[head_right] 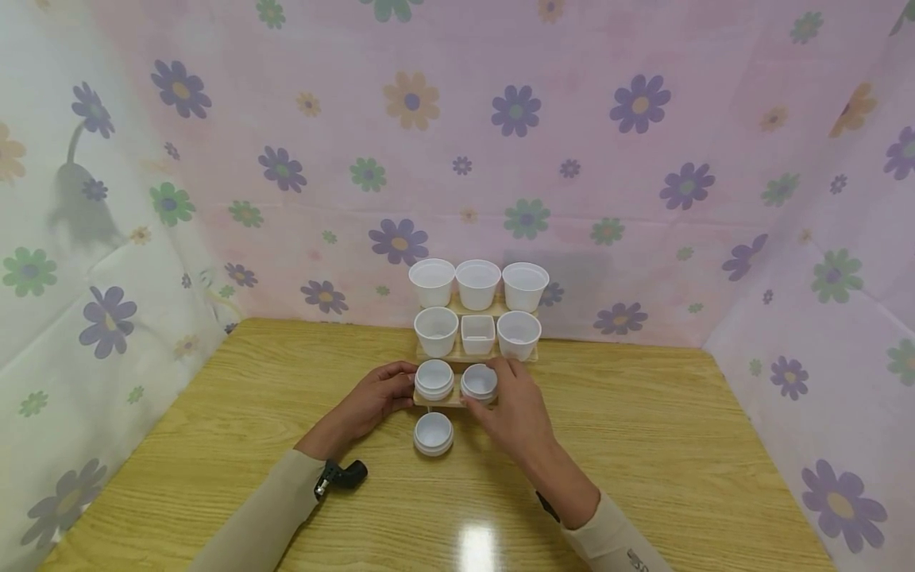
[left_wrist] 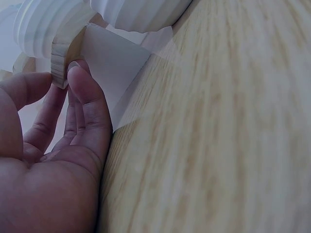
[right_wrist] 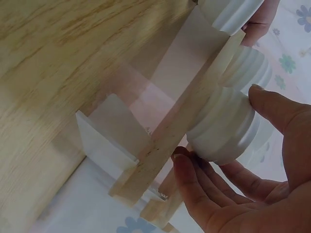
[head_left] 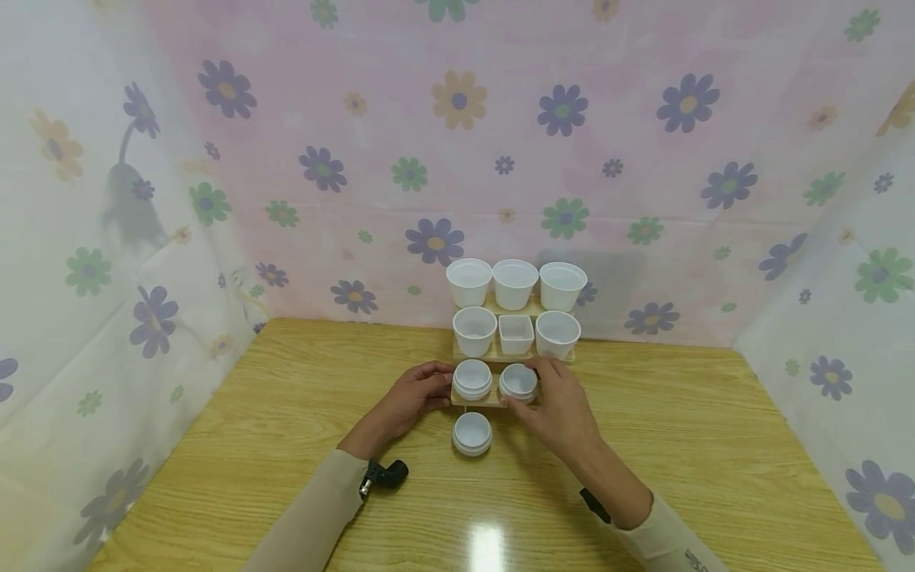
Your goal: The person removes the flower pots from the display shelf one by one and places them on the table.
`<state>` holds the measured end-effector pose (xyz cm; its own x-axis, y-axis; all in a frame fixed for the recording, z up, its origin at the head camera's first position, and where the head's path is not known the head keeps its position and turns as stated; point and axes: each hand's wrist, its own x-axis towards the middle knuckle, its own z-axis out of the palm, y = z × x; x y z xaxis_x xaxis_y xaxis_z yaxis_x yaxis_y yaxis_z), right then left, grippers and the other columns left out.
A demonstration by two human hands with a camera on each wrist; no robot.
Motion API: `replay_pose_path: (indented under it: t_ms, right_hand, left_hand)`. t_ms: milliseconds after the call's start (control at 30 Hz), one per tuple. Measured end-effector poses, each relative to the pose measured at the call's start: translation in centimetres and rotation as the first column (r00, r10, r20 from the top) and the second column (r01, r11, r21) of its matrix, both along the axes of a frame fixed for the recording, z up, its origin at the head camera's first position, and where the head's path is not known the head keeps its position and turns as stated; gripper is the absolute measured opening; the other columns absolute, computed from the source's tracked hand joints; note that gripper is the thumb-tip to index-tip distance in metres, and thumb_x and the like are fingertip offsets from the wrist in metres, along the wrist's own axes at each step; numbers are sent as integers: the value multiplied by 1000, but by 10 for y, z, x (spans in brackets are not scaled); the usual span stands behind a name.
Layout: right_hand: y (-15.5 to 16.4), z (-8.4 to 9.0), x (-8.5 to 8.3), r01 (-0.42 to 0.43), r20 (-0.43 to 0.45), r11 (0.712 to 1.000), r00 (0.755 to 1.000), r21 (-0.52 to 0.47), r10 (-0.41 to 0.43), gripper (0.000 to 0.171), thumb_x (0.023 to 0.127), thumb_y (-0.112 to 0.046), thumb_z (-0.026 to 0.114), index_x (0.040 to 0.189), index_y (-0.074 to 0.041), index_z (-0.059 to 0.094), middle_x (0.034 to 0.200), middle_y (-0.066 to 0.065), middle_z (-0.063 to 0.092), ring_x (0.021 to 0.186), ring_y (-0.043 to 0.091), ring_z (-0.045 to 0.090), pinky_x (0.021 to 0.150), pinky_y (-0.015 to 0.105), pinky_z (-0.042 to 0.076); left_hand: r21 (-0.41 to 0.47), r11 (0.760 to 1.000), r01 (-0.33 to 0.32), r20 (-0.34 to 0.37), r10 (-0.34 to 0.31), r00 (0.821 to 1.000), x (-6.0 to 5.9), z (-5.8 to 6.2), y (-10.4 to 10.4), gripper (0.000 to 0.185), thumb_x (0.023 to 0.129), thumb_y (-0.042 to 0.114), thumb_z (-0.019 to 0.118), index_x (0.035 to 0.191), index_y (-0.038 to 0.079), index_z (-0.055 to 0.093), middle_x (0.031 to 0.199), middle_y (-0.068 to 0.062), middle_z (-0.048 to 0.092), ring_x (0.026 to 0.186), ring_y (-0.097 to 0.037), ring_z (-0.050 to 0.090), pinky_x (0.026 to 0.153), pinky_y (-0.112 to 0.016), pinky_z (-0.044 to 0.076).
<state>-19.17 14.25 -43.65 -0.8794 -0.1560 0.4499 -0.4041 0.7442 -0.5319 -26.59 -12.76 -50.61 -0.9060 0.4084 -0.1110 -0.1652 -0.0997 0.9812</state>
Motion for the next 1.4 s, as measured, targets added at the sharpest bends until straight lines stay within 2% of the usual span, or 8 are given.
replay_pose_path:
  t_ms: [633, 1133, 1267, 1400]
  right_hand:
    - [0, -4, -1, -28, 9, 999, 1000, -26, 29, 60, 78, -17, 96, 123, 2, 60, 114, 18, 67, 105, 36, 67, 90, 52, 57]
    - [-1, 2, 5, -56, 6, 998, 998, 9, 56, 64, 77, -12, 93, 130, 5, 60, 123, 21, 63, 107, 36, 66, 90, 50, 58]
    - [-1, 1, 5, -62, -23, 998, 998, 29, 63, 63, 75, -11, 93, 129, 5, 62, 123, 21, 63, 107, 36, 66, 89, 51, 59]
    - [0, 2, 6, -62, -16, 997, 998, 44, 63, 61, 76, -12, 92, 127, 5, 64, 124, 20, 63, 109, 35, 66, 90, 50, 58]
  left_hand:
    - [9, 1000, 4, 1, -4, 1000, 0, -2, 0, 25, 111, 17, 58, 130, 3, 67, 110, -1, 71, 92, -13, 66, 81, -25, 58]
    - [15, 1000, 16, -5, -16, 1000, -1, -2, 0, 28, 110, 19, 59, 131, 2, 66, 110, -1, 70, 94, -14, 66, 82, -26, 58]
    - [15, 1000, 17, -6, -17, 1000, -1, -2, 0, 28, 111, 19, 59, 132, 2, 66, 110, -1, 70, 94, -14, 66, 82, -26, 58]
    - [12, 1000, 17, -8, -17, 1000, -1, -1, -1, 29, 111, 19, 59, 132, 1, 65, 111, -1, 70, 94, -14, 66, 82, -26, 58]
